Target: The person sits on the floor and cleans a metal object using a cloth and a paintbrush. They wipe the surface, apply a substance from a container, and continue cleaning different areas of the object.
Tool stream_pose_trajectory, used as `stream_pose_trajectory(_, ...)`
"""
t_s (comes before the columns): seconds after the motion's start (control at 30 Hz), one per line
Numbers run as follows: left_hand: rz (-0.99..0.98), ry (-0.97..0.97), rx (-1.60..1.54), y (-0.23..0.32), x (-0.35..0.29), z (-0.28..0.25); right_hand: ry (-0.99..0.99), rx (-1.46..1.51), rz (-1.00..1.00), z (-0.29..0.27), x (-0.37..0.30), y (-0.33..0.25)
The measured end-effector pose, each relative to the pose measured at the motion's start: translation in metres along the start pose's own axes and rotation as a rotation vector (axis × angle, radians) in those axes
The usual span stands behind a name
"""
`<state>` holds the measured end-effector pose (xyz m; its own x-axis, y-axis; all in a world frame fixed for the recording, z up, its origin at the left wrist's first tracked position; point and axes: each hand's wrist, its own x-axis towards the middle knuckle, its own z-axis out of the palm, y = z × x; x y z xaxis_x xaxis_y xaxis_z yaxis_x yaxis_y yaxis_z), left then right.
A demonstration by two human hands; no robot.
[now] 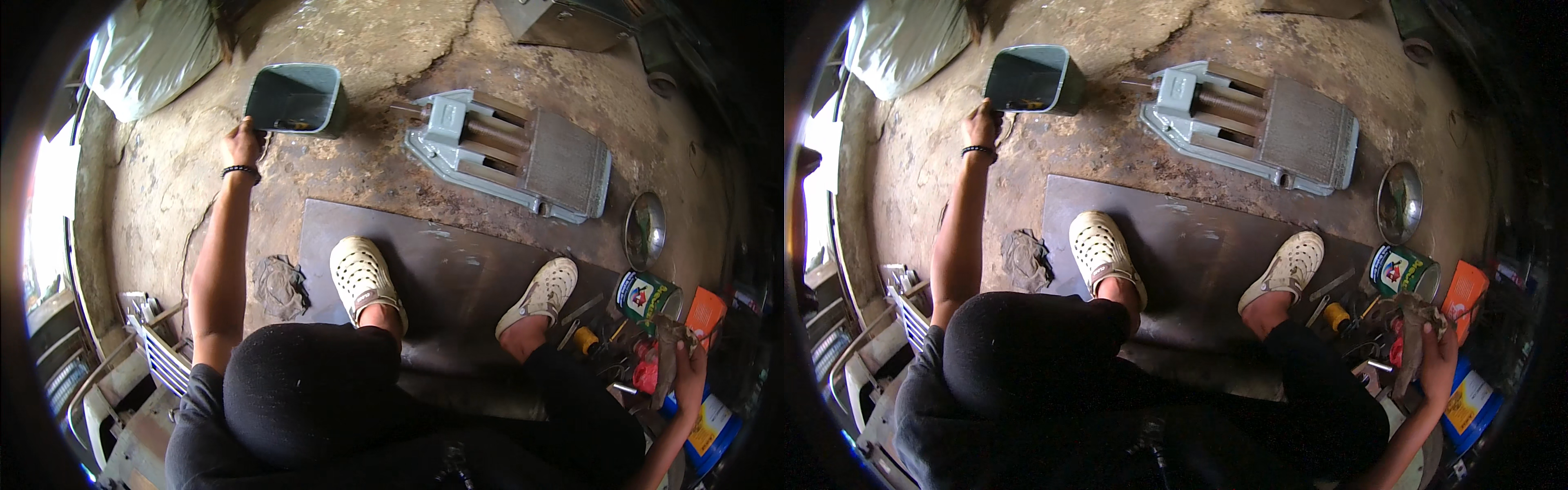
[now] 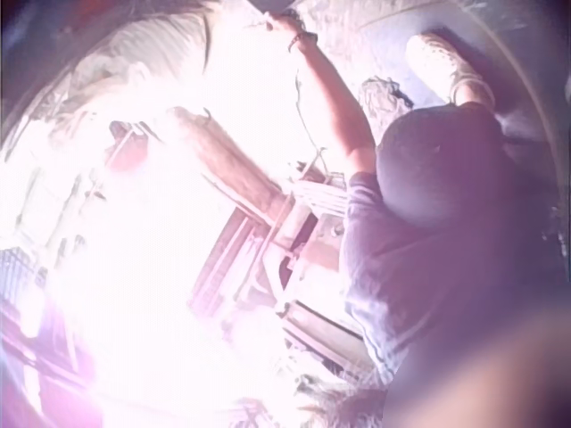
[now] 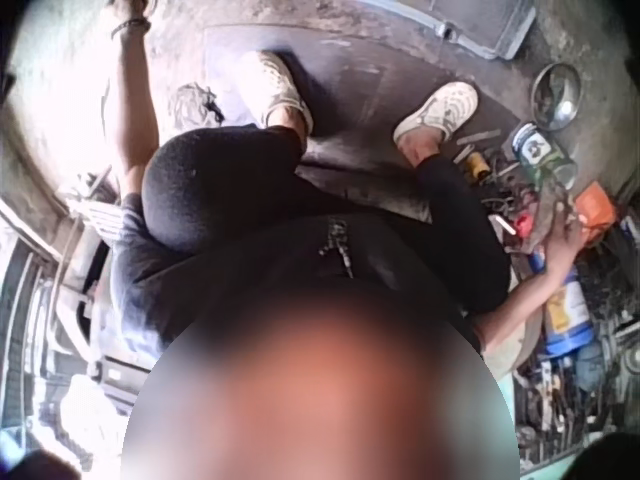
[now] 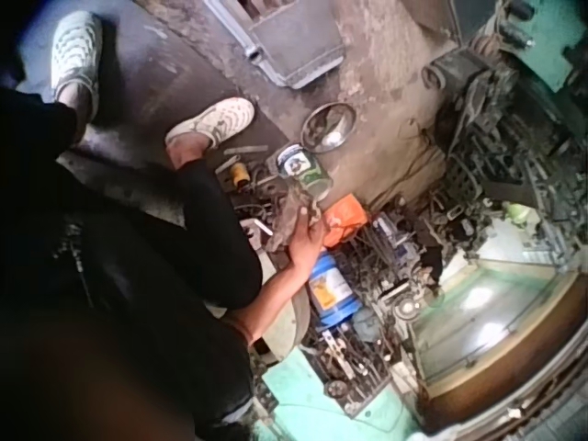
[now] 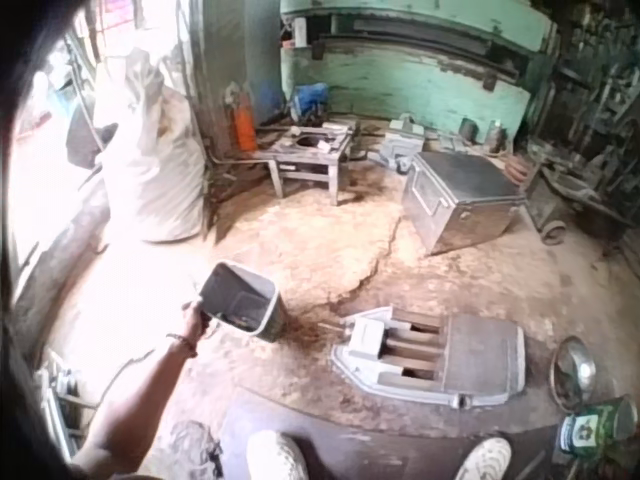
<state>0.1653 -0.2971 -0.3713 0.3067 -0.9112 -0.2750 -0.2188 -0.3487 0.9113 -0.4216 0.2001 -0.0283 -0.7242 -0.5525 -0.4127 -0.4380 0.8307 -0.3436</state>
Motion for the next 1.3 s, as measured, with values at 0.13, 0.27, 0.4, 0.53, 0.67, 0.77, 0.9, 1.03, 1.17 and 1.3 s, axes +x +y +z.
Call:
stream_pose_trajectory(0.13, -0.067, -0.057, 0.011, -0.019, -0.021, 0.006, -0.024, -0.009, -0.022, 0.004, -0.002, -0.001)
stream_pose_trajectory(0.27, -0.126, -0.035, -0.045, -0.026, -0.038, 0.010, 0.004, -0.072, -0.051, 0.007, -0.004, -0.006)
stream_pose_trajectory(0.4, -0.158, -0.018, -0.095, -0.022, -0.042, 0.011, -0.021, -0.022, 0.009, 0.011, -0.002, -0.012)
stream_pose_trajectory(0.53, -0.153, -0.022, -0.062, -0.024, -0.042, 0.009, -0.040, -0.044, -0.004, 0.012, 0.001, -0.017)
stream_pose_trajectory(0.67, -0.196, -0.030, -0.165, -0.030, -0.049, 0.009, -0.065, -0.044, -0.033, 0.012, 0.003, -0.019)
stream_pose_trajectory(0.77, -0.231, -0.065, -0.202, -0.028, -0.053, 0.010, -0.043, -0.135, -0.053, 0.011, 0.003, -0.019)
stream_pose_trajectory(0.9, -0.271, -0.103, -0.173, -0.026, -0.055, 0.001, -0.004, -0.128, -0.056, 0.009, 0.004, -0.017)
stream_pose_trajectory(1.03, -0.263, -0.070, 0.025, -0.049, -0.070, -0.019, 0.008, -0.165, -0.087, 0.004, 0.004, -0.014)
stream_pose_trajectory(1.17, -0.252, -0.119, 0.272, -0.075, -0.101, -0.039, 0.020, -0.065, -0.184, -0.004, 0.001, -0.014)
stream_pose_trajectory(1.3, -0.284, -0.311, 0.381, -0.061, -0.145, -0.054, 0.198, -0.200, -0.221, -0.021, -0.008, -0.029)
